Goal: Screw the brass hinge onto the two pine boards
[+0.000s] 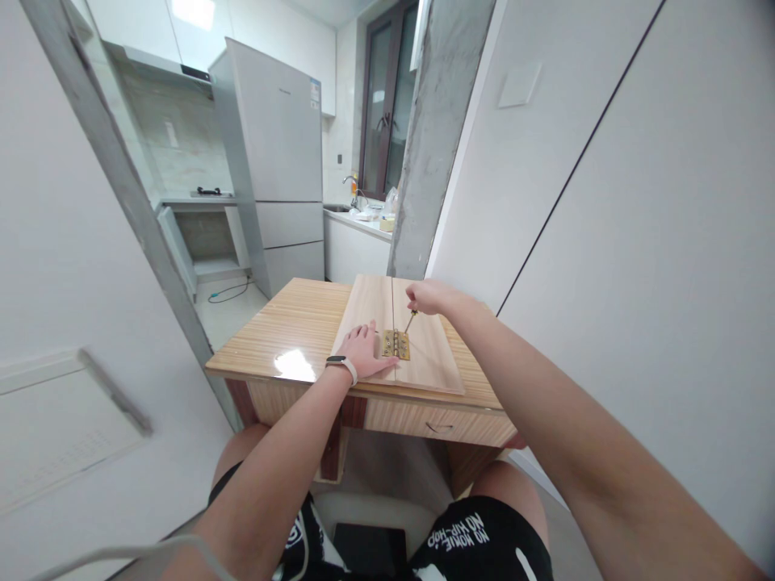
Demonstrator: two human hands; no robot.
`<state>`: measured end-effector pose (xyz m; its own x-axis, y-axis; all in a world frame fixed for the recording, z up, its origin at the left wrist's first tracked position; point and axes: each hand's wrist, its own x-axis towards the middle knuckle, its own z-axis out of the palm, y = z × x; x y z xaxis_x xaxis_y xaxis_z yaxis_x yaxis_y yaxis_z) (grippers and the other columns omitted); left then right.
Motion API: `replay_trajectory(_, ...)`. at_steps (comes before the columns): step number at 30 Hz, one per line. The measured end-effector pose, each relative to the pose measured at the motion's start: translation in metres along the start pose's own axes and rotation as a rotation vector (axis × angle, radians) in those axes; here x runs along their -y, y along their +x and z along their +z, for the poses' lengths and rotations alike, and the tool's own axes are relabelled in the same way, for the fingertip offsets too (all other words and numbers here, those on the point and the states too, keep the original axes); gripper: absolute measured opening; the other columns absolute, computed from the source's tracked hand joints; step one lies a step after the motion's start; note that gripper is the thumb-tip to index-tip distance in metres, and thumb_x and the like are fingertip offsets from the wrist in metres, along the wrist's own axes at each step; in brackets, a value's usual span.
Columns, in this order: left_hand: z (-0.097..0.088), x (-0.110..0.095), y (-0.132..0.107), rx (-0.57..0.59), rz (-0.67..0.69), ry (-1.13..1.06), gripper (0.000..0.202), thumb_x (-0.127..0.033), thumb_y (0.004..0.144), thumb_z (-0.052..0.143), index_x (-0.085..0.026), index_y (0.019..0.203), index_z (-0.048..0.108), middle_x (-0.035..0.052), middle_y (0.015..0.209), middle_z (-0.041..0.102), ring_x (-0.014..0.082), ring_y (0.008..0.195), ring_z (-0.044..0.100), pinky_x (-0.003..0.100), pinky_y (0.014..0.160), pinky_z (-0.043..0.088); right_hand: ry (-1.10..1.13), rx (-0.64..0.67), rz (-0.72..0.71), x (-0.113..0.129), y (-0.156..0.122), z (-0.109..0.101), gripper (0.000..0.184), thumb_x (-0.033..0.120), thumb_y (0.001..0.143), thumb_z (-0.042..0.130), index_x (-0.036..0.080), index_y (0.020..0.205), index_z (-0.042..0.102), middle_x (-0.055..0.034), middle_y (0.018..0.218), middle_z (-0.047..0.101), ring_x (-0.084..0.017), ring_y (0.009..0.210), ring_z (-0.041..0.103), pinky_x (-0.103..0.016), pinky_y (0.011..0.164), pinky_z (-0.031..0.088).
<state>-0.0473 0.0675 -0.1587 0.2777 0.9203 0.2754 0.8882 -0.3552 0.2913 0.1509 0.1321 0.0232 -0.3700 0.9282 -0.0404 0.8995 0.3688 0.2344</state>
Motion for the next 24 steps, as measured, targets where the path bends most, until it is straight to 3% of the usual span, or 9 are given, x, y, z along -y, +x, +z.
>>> replay_trajectory(2,0.0,0.0,0.0,-0.004,0.003,-0.002,0.129,-0.099,0.073,0.036,-0.012,0.165,0.014,0.0206,0.159,0.042,0.0406,0.147,0.035,0.048,0.118,0.027,0.013,0.011,-0.046,-0.001,0.0,0.001,0.017,0.032,0.09,0.072,0.023,0.104,0.076,-0.0089,0.109,0.077,-0.023,0.102,0.07,-0.027,0.079,0.049)
replay_trajectory(5,-0.001,0.0,0.0,0.002,0.001,-0.001,0.129,-0.099,0.073,0.037,-0.012,0.165,0.013,0.0207,0.16,0.041,0.0407,0.147,0.034,0.048,0.118,0.027,0.044,0.017,-0.056,0.0,-0.001,0.002,0.021,0.026,0.088,0.075,0.024,0.109,0.075,-0.0067,0.11,0.077,-0.021,0.101,0.07,-0.024,0.077,0.048)
replay_trajectory(8,-0.002,-0.001,0.0,0.01,-0.001,0.0,0.128,-0.098,0.074,0.037,-0.012,0.166,0.012,0.0205,0.16,0.04,0.0407,0.148,0.033,0.049,0.118,0.026,0.046,-0.034,-0.007,0.002,-0.002,0.003,0.04,0.045,0.09,0.073,0.019,0.12,0.071,-0.0135,0.117,0.074,-0.025,0.106,0.07,-0.028,0.08,0.05)
replay_trajectory(10,-0.002,-0.002,0.001,0.01,-0.001,0.001,0.128,-0.098,0.074,0.037,-0.012,0.166,0.012,0.0206,0.161,0.04,0.0409,0.148,0.033,0.049,0.118,0.027,0.023,-0.047,0.033,0.002,-0.001,0.005,0.053,0.06,0.096,0.06,0.013,0.119,0.072,-0.0205,0.119,0.073,-0.029,0.107,0.07,-0.032,0.083,0.051)
replay_trajectory(12,-0.001,-0.002,0.001,0.013,-0.005,0.002,0.128,-0.098,0.074,0.037,-0.011,0.165,0.013,0.0209,0.161,0.039,0.0411,0.148,0.033,0.049,0.118,0.027,0.004,-0.04,0.068,0.001,0.001,0.006,0.061,0.064,0.099,0.048,0.011,0.115,0.074,-0.0244,0.119,0.072,-0.031,0.107,0.07,-0.034,0.084,0.051)
replay_trajectory(15,0.0,-0.002,0.001,0.014,-0.011,0.005,0.128,-0.098,0.074,0.037,-0.011,0.165,0.014,0.0208,0.161,0.039,0.0411,0.148,0.033,0.049,0.118,0.026,0.011,-0.039,0.068,-0.003,0.005,0.008,0.05,0.057,0.099,0.056,0.012,0.11,0.076,-0.0224,0.113,0.074,-0.03,0.103,0.071,-0.032,0.081,0.051)
replay_trajectory(20,0.0,-0.001,0.001,0.013,-0.006,0.007,0.127,-0.098,0.074,0.038,-0.012,0.165,0.015,0.0207,0.16,0.04,0.0409,0.148,0.033,0.049,0.119,0.026,0.076,-0.062,-0.003,-0.006,0.006,0.01,0.018,0.033,0.087,0.078,0.02,0.099,0.077,-0.0092,0.101,0.078,-0.022,0.096,0.071,-0.026,0.077,0.048)
replay_trajectory(24,0.001,-0.001,0.001,0.01,-0.002,0.009,0.126,-0.097,0.075,0.038,-0.012,0.165,0.016,0.0207,0.16,0.04,0.0405,0.148,0.033,0.049,0.119,0.026,0.123,-0.078,-0.009,-0.004,0.006,0.012,0.035,0.029,0.079,0.085,0.022,0.111,0.072,-0.0061,0.112,0.076,-0.021,0.1,0.07,-0.024,0.079,0.048)
